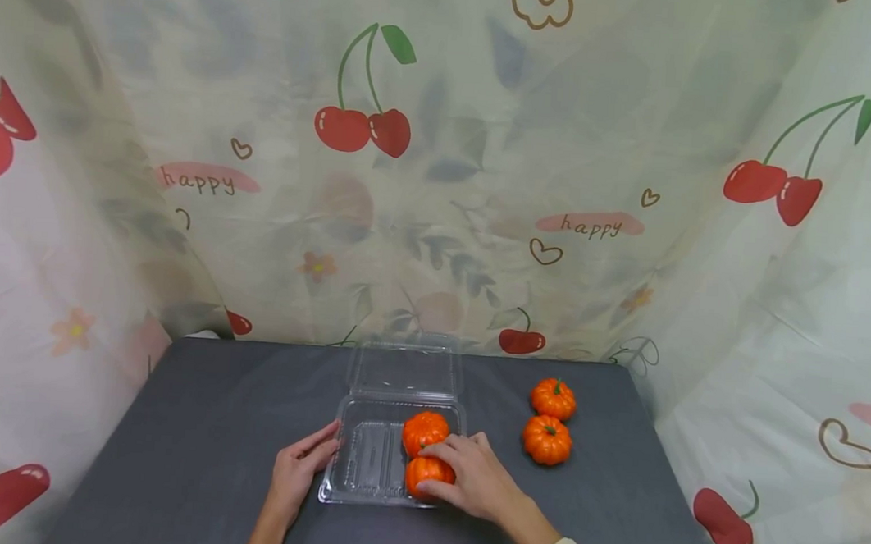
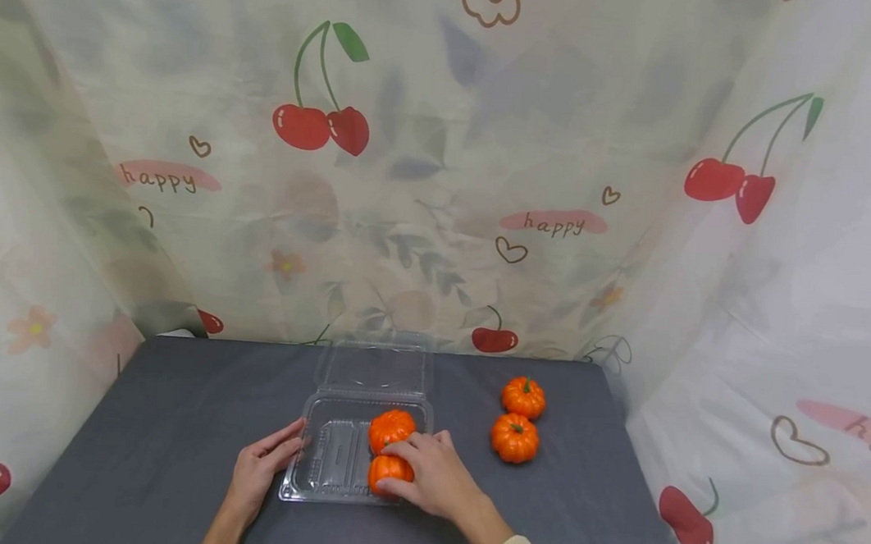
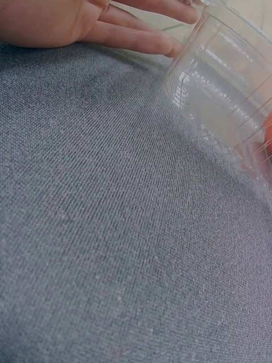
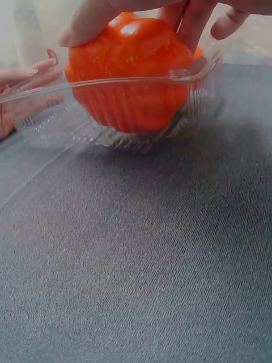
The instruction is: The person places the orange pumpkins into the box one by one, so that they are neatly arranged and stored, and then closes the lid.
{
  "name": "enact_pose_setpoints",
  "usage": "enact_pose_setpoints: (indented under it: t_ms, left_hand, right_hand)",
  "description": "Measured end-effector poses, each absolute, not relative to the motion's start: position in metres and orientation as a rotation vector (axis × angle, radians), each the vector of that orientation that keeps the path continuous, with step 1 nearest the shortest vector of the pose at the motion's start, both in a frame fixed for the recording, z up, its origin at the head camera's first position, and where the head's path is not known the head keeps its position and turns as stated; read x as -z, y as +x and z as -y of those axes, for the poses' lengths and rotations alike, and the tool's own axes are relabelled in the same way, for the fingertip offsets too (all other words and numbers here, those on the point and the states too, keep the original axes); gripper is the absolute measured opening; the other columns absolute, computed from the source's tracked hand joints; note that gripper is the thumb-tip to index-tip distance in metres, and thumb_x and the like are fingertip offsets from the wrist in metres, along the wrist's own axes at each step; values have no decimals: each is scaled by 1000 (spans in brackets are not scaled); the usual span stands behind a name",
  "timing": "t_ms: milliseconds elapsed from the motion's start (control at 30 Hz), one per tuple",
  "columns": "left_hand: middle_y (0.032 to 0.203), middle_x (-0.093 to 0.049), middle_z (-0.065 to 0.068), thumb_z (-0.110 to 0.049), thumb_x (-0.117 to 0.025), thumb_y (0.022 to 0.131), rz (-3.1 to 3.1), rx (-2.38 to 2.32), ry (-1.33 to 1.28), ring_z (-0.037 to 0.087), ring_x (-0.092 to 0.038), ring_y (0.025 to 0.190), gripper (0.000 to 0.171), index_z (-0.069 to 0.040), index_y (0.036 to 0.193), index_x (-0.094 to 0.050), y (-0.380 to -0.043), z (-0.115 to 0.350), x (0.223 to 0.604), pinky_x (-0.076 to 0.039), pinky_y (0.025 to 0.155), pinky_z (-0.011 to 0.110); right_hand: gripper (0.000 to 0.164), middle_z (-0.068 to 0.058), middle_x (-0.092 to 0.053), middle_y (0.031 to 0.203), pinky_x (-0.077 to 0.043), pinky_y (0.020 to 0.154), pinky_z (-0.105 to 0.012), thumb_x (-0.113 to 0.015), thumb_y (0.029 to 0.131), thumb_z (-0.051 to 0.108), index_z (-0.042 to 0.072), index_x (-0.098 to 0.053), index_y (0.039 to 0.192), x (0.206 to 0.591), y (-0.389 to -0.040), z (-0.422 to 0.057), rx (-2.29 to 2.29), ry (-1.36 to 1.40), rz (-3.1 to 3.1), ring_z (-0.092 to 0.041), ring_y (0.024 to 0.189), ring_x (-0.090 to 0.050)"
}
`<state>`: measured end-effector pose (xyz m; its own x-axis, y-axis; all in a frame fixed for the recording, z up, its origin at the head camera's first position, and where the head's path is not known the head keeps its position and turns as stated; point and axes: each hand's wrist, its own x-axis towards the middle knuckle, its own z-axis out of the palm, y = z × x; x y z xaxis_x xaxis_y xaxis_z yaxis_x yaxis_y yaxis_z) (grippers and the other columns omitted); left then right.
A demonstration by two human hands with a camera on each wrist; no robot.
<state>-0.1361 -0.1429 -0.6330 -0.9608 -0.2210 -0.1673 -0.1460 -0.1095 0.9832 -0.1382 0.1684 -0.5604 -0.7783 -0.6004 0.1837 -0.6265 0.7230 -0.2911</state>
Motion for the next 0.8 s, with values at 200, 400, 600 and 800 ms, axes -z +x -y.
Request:
enact_pose_setpoints:
  t_ms: [200,400,600,800]
  left_hand:
    - [111,-76,-19,-18,-80,88,2071,2276,441,0,-74,97,46,-5,131,-69,-136,143,633,-62,81,21]
    - [116,-76,-13,-19,-80,88,2057,2290,434,4,-75,97,47,-4,131,-69,-136,144,632,-62,82,21]
    - [116,-76,-14,-17,-79,89,2058,2293,424,5,-75,97,46,-4,132,-68,-137,144,633,-62,82,21]
    - [110,-76,-20,-14,-79,89,2048,2290,418,2,-75,96,44,-3,131,-69,-137,143,635,-62,82,21]
  right_hand:
    - [47,10,-65,107,-33,81,-27,-66,88,66,33,-71,121,565,-136,-168,-557,1013,2824,-8,96,-59]
    - [47,13,-58,103,-32,79,-25,-70,85,64,34,-73,122,570,-135,-168,-568,1001,2770,-5,92,-56]
    - [47,13,-59,104,-36,81,-26,-70,86,63,34,-71,122,568,-132,-166,-532,985,2779,-5,92,-58]
    - [45,9,-59,109,-39,83,-31,-68,90,61,32,-68,125,562,-128,-164,-508,975,2838,-7,96,-58]
